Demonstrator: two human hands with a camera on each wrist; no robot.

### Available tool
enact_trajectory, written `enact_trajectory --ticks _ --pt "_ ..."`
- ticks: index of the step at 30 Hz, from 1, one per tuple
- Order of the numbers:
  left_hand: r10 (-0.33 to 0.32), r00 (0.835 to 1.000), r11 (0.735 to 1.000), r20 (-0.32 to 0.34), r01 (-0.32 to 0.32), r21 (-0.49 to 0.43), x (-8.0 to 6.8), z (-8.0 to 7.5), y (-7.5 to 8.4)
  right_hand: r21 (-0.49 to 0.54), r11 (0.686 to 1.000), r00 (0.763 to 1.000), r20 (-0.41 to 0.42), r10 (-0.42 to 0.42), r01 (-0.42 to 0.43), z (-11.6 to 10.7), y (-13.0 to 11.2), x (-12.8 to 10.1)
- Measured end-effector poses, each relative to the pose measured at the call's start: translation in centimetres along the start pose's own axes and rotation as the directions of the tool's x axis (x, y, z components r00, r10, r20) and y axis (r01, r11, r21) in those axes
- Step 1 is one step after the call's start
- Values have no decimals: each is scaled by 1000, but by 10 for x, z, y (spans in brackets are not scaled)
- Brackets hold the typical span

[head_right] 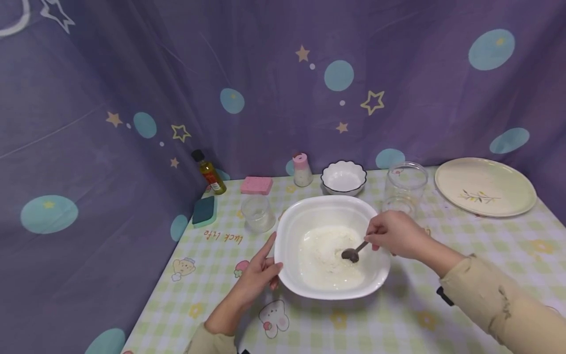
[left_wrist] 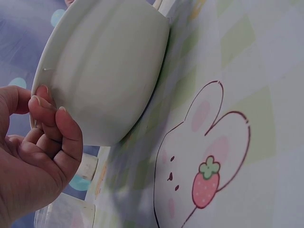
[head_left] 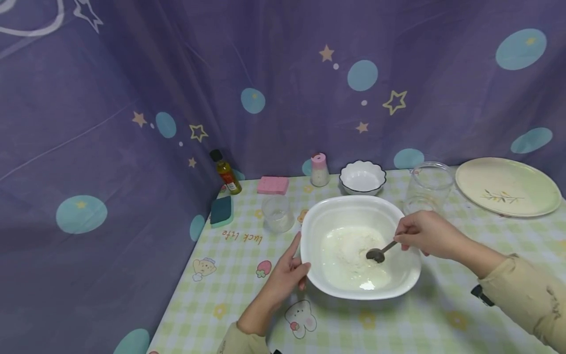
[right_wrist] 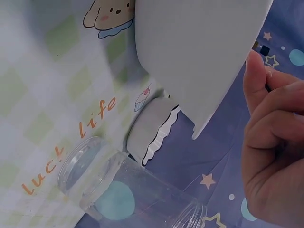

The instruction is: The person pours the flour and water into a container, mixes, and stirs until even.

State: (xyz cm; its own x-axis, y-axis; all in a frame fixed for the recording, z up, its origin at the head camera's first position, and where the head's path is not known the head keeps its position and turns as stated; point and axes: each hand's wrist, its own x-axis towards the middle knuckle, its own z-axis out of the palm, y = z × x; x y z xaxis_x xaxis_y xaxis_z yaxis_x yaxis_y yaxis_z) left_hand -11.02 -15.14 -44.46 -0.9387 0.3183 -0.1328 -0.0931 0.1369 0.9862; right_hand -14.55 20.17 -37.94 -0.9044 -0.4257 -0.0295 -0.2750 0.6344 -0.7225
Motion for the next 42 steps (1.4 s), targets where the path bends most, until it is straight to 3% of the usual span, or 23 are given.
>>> enact_trajectory --ticks 7,24,42 --pt "0 1000 1000 1 0 -14 0 0 1 -5 1000 1000 -19 -23 23 5 -2 2" --pt "5 1000 1000 8 -5 -14 0 1 -1 53 998 999 -14 36 -35 17 -1 8" --pt "12 1000 1000 20 -12 -17 0 -1 -1 37 998 991 -127 -50 56 37 -2 18"
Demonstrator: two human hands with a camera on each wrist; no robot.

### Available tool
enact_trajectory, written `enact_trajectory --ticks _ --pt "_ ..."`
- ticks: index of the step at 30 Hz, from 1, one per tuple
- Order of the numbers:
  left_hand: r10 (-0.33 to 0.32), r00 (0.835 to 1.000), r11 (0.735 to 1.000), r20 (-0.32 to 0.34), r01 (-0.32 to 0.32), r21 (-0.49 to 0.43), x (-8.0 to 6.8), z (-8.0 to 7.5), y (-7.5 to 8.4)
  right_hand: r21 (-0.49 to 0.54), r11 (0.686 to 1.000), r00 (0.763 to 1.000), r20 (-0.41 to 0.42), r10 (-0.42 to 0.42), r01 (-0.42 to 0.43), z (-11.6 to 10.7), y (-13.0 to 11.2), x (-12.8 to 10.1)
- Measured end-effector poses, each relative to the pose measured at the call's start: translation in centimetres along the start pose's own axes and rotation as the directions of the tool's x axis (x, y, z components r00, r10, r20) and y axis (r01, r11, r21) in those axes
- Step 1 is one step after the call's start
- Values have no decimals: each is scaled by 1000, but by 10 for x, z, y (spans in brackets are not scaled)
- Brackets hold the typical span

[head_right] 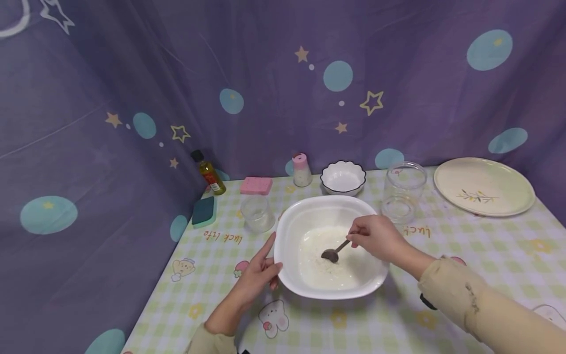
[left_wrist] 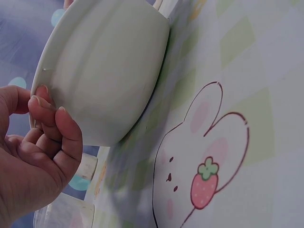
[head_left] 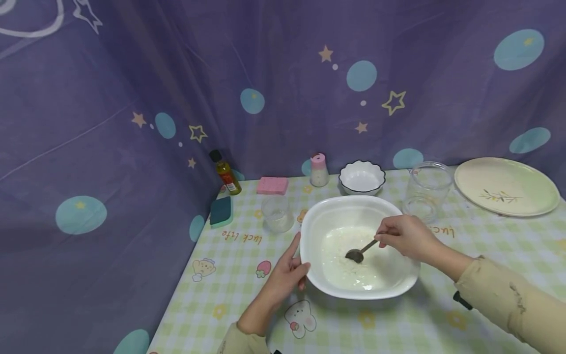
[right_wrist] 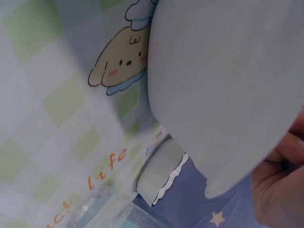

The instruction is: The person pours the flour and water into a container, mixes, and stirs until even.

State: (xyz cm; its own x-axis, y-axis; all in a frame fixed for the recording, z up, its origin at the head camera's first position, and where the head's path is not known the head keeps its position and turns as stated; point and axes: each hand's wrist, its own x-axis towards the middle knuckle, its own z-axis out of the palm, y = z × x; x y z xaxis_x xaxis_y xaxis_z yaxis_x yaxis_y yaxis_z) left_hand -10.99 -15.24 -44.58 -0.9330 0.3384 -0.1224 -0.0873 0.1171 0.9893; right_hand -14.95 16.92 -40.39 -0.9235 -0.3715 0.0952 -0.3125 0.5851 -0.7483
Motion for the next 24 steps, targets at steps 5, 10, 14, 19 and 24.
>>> enact_trajectory --ticks 5,10,14,19,24 --pt "-3 1000 1000 -5 4 9 0 -1 -1 -10 999 999 -12 -33 33 6 -2 3" --pt "-3 1000 1000 -5 3 13 0 0 -1 -44 998 998 -45 -54 52 9 -2 6" --pt "2 1000 1000 -3 -2 12 1 1 0 -71 995 995 -72 -71 66 10 -1 9" --pt "-16 1000 1000 -16 16 13 1 1 0 -104 992 990 -117 -83 71 9 3 14" --pt "-26 999 1000 -21 26 16 1 1 1 -148 988 988 -138 -70 49 6 5 18"
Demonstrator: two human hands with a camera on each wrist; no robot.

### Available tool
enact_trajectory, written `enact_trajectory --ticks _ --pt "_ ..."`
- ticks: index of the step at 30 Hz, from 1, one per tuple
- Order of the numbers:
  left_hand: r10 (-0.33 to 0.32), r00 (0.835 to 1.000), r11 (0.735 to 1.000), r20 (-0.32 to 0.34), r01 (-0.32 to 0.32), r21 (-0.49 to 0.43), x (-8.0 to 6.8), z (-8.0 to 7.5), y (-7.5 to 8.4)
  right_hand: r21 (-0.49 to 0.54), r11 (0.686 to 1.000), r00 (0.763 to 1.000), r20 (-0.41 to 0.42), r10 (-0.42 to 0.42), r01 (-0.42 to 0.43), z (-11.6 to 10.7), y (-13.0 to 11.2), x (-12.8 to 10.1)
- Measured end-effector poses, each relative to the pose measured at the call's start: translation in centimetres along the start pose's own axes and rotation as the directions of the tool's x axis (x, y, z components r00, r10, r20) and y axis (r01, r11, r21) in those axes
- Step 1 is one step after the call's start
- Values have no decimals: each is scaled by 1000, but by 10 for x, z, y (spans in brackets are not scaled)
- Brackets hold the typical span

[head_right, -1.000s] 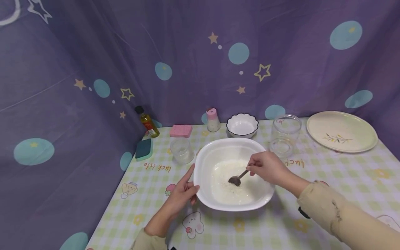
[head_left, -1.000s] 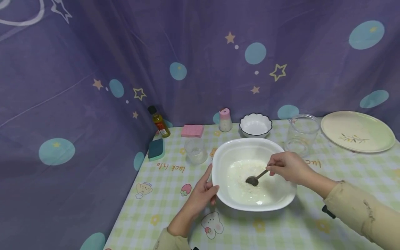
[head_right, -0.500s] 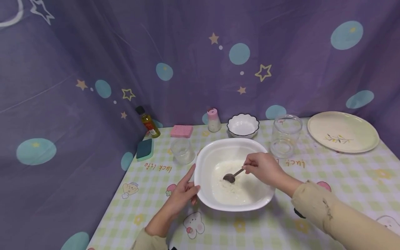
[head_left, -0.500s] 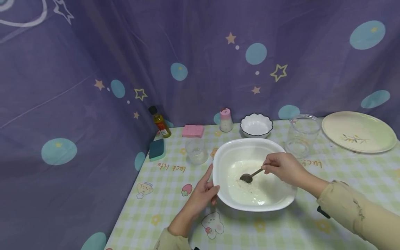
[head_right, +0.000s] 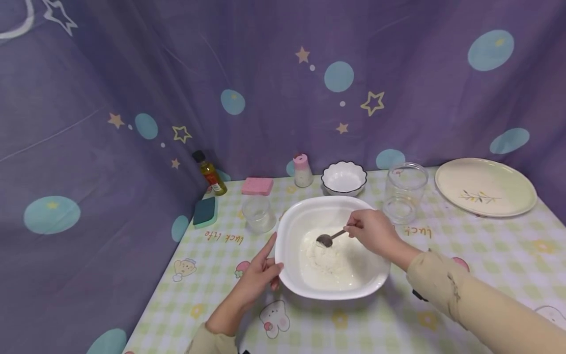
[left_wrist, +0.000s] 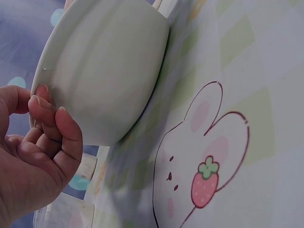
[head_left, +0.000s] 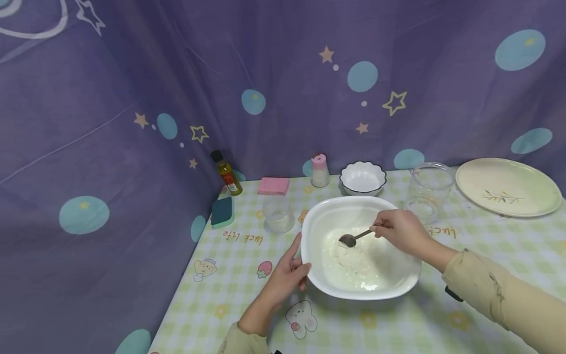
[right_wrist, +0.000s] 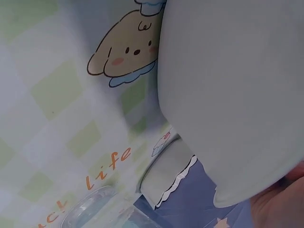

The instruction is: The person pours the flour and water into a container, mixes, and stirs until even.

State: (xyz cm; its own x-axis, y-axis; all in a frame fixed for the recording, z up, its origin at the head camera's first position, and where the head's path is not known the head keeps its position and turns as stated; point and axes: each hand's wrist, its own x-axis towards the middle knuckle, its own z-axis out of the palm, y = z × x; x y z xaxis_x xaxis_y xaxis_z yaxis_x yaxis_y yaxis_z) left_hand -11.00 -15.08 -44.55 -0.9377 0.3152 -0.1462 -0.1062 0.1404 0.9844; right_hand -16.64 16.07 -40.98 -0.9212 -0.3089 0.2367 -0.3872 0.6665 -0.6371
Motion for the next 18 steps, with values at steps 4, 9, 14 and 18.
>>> enact_trajectory --ticks 4,9,14,18 --pt "3 1000 1000 1 -3 -3 0 0 -1 -26 999 1000 0 24 -24 -3 1 3" --pt "9 1000 1000 7 -9 -6 0 0 -1 -58 997 998 12 55 -54 -8 2 4" --pt "5 1000 1000 6 -5 -3 0 0 0 -97 993 998 25 65 -62 -18 4 3" --pt "-12 1000 1000 -5 12 -1 0 -1 1 -123 991 998 39 51 -46 -28 5 1"
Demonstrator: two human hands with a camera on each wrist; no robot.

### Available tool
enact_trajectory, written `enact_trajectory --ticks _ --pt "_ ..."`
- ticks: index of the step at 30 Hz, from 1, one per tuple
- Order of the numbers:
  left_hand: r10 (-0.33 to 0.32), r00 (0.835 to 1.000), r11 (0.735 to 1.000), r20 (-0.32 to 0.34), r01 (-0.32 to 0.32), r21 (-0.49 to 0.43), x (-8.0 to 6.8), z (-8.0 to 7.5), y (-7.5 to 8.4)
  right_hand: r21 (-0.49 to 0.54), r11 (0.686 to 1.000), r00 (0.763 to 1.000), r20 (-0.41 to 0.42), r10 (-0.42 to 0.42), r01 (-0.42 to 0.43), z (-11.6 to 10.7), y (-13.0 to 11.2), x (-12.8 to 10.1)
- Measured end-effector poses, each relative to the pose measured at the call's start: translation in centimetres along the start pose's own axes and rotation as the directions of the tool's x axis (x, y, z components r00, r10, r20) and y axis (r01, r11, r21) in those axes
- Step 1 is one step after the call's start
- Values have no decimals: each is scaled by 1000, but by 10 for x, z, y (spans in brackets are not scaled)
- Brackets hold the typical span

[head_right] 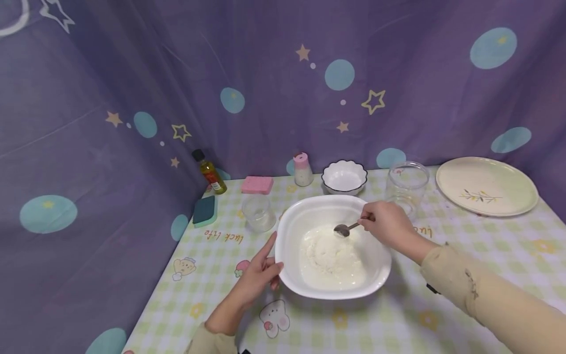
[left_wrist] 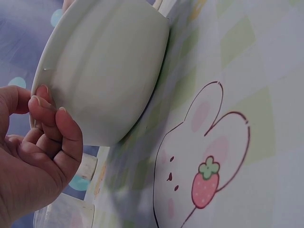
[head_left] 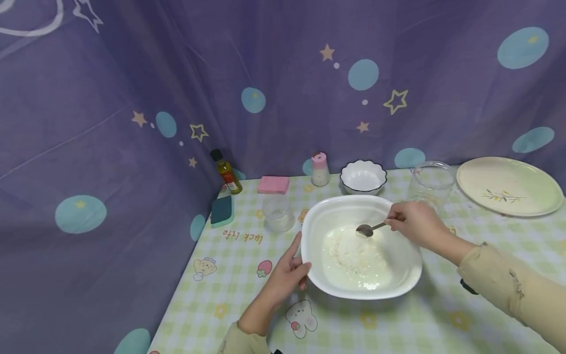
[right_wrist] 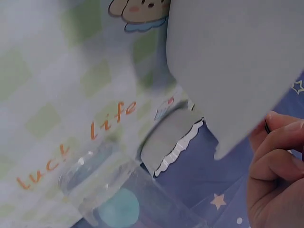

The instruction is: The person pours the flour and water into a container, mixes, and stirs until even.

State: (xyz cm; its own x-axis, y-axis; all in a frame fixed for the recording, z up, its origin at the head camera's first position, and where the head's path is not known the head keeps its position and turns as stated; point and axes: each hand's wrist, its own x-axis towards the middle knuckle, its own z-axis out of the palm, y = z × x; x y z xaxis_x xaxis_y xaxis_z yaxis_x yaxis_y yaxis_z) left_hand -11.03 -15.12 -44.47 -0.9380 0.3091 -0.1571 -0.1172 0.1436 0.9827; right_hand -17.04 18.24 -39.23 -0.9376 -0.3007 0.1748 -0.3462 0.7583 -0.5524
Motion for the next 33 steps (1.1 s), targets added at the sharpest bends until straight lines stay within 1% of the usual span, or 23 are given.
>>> enact_trajectory --ticks 4,6,10,13,19,24,27,33 --pt "-15 1000 1000 -6 15 0 0 0 2 -13 1000 1000 8 -27 27 -7 2 -3" --pt "-13 1000 1000 -4 13 -2 0 0 1 -22 999 999 25 -30 30 -11 3 -4" --pt "0 1000 1000 3 0 -7 1 0 1 -33 999 996 94 -10 14 -20 3 -8" --pt "9 1000 1000 8 -9 -6 0 0 1 -14 1000 988 152 4 -2 -25 3 -11" --pt "13 1000 1000 14 -13 -13 0 0 2 22 1000 976 216 -3 -2 -30 5 -18" --pt "8 1000 1000 10 -8 -21 0 1 2 49 999 968 251 -7 -6 -30 5 -20" --pt "7 1000 1000 9 -7 -22 0 1 1 83 996 964 264 -14 -8 -29 4 -22" --pt "19 1000 1000 17 -18 -20 0 0 1 153 988 968 246 -49 11 -21 1 -26"
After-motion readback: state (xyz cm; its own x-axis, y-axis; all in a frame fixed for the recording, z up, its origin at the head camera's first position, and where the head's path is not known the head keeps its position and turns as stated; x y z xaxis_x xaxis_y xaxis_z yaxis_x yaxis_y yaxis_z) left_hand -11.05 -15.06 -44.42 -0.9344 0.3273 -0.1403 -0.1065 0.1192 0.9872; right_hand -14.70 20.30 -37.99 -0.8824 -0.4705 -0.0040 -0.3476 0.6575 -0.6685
